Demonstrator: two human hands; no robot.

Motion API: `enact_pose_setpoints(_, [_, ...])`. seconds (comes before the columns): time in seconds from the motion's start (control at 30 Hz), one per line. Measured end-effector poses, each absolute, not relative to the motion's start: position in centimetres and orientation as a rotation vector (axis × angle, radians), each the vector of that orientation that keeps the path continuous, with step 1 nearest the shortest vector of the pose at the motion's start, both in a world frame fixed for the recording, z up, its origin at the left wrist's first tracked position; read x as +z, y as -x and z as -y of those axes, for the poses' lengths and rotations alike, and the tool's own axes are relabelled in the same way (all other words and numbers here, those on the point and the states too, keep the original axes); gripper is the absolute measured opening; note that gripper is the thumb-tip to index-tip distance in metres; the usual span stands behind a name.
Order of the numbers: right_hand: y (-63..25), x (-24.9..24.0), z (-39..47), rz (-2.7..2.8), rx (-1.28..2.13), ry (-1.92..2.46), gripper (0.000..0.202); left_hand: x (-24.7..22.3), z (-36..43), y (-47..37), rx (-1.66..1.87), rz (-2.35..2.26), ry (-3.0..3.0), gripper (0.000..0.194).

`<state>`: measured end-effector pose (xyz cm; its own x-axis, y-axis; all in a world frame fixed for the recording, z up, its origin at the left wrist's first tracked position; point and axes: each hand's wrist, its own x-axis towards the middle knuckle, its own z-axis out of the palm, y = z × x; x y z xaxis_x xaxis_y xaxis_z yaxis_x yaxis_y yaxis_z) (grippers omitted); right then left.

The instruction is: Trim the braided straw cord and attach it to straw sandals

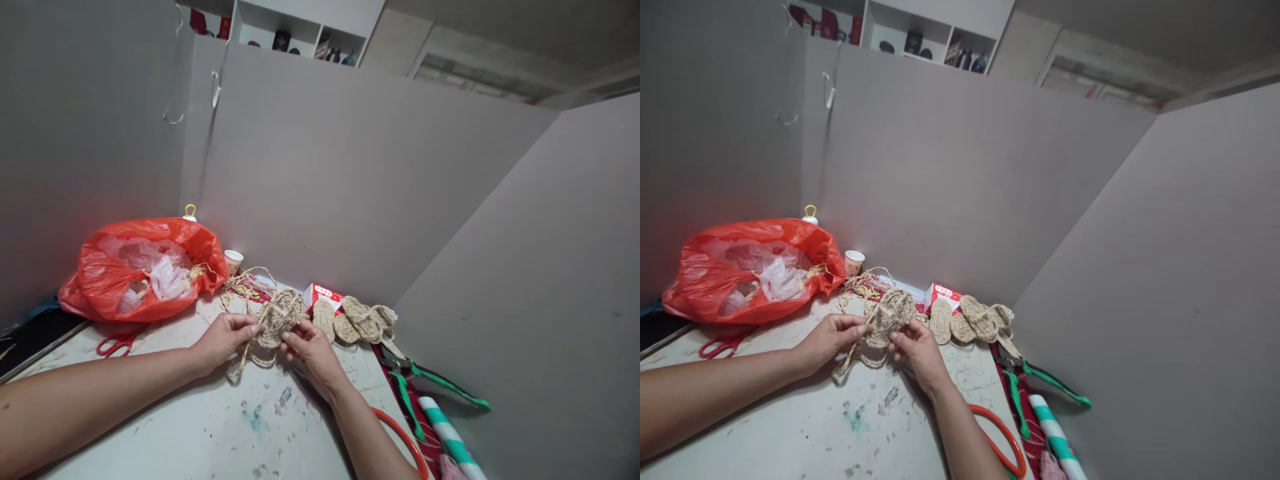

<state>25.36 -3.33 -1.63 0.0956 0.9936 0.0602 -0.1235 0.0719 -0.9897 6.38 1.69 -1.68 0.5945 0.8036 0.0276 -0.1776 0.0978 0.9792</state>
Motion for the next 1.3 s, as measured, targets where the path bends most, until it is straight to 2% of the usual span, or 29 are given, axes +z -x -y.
enact_pose_setpoints(0.8, [-25.32, -1.35, 3.37, 1.085, 1.206, 1.146, 0.031, -1.31, -1.62, -6.46, 0.787, -0.637, -1.194, 0.033])
enact_pose_setpoints(1.0, [-25.21, -1.20, 3.47, 1.056, 1.197, 1.161, 0.039, -1.69, -1.88, -6.49, 0.784, -0.620, -1.169, 0.034])
enact_pose_setpoints(1.3, [-25.28, -1.58, 3.29, 1.084, 1.149, 1.141, 0.030, -2.24, -2.21, -6.48, 0.795, -0.591, -1.163, 0.027])
